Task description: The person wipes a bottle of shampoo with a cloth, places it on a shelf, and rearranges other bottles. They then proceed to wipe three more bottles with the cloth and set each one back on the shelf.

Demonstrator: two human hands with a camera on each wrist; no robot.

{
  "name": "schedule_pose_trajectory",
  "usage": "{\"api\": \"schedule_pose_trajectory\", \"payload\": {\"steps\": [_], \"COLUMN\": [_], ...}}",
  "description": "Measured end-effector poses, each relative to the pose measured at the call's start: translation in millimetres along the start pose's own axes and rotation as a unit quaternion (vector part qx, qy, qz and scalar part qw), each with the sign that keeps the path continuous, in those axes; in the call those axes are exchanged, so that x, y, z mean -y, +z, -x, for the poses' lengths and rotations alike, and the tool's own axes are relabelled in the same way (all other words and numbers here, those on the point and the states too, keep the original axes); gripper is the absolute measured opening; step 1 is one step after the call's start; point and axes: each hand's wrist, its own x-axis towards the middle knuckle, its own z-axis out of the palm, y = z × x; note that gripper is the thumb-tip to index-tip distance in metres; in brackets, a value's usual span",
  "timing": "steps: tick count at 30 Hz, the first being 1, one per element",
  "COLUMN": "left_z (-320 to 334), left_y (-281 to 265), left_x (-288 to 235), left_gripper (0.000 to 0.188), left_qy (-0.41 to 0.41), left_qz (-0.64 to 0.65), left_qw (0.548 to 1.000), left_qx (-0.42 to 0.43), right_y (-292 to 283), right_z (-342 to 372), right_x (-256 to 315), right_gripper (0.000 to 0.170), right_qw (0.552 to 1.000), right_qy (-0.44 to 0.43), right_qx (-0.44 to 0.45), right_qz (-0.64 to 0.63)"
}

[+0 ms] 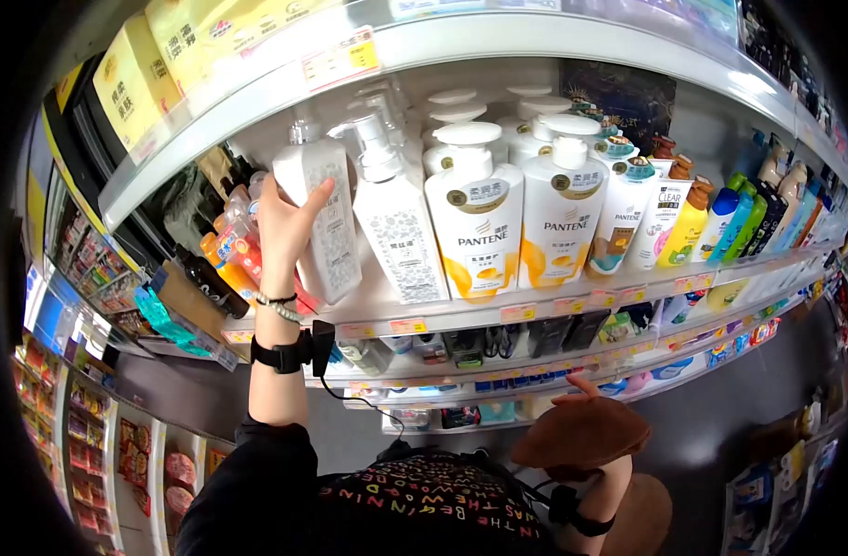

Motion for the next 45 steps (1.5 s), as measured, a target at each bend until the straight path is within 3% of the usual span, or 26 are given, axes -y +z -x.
{"api": "schedule_pose_trajectory", "payload": {"steps": [3,5,7,10,14,16,20,21,22,23,27,29,30,31,32,33,34,35,37,39,41,42,45], "left_z": [-7,-9,-14,-23,-34,-39,-50,-51,-50,-47,-36,-29,-29,-29,-28,-29,-32,-34,-42,-50,-54,-61,-68], "left_y": [21,36,50,75,96,105,116,117,114,107,90,63,61,65,70,76,80,79,76,84,90,91,97], "left_x": [8,18,35,65,81,86,103,105,98,86,90,44,37,43,52,62,71,68,61,72,72,68,69], "left_gripper": [0.058,0.064,0.069,0.07,0.065,0.064,0.062,0.062,0.062,0.064,0.077,0.081,0.08,0.08,0.078,0.076,0.073,0.073,0.08,0.078,0.089,0.098,0.101], "left_qy": [0.014,-0.026,-0.029,0.022,0.076,0.071,0.081,0.099,0.087,0.037,0.058,-0.176,-0.205,-0.211,-0.133,-0.054,-0.045,-0.054,-0.092,-0.113,-0.137,-0.225,-0.241], "left_qz": [-0.024,-0.017,-0.012,0.061,0.018,0.042,0.064,0.082,0.065,0.043,-0.023,-0.09,-0.091,-0.091,-0.11,-0.128,-0.118,-0.117,-0.142,-0.086,-0.09,-0.077,-0.048], "left_qw": [1.0,0.999,0.999,0.994,0.991,0.99,0.989,0.988,0.991,0.997,0.997,0.97,0.963,0.963,0.979,0.988,0.991,0.991,0.978,0.983,0.982,0.963,0.959], "left_qx": [0.001,-0.029,-0.029,-0.082,-0.111,-0.115,-0.103,-0.086,-0.08,-0.054,-0.038,0.143,0.148,0.143,0.106,0.068,0.046,0.04,0.124,0.113,0.095,0.13,0.14], "right_y": [-2,-1,0,-5,-15,-11,2,7,7,4,-18,-24,-21,-11,-2,5,12,20,30,28,26,27,30], "right_z": [12,21,27,33,36,31,21,20,20,19,18,16,13,10,7,3,0,-3,-8,-11,-11,-12,-16], "right_x": [-2,-6,-9,-19,-30,-25,-6,-4,-4,-7,-37,-44,-37,-23,-13,-6,1,7,16,18,17,20,31], "right_gripper": [0.074,0.073,0.077,0.082,0.085,0.051,0.036,0.033,0.031,0.031,0.06,0.076,0.076,0.072,0.068,0.068,0.065,0.061,0.055,0.052,0.056,0.056,0.06], "right_qw": [0.999,0.998,0.993,0.993,0.992,0.983,0.977,0.98,0.976,0.978,0.993,0.987,0.987,0.998,0.994,0.994,0.994,0.994,0.993,0.993,0.995,0.995,0.994], "right_qy": [0.007,-0.003,0.042,0.032,0.05,-0.029,-0.016,0.006,0.028,0.026,-0.014,-0.031,-0.03,0.016,0.062,0.064,0.056,0.047,0.028,0.02,-0.006,-0.006,0.068], "right_qx": [-0.039,-0.059,-0.107,-0.113,-0.104,-0.141,-0.171,-0.194,-0.214,-0.205,-0.058,0.014,0.022,-0.028,-0.078,-0.071,-0.083,-0.094,-0.115,-0.116,-0.073,-0.071,-0.078], "right_qz": [0.004,0.013,-0.005,0.032,0.056,0.114,0.124,0.045,-0.034,-0.029,0.097,0.155,0.158,0.052,-0.053,-0.047,-0.039,-0.03,-0.014,-0.001,0.062,0.064,-0.039]}}
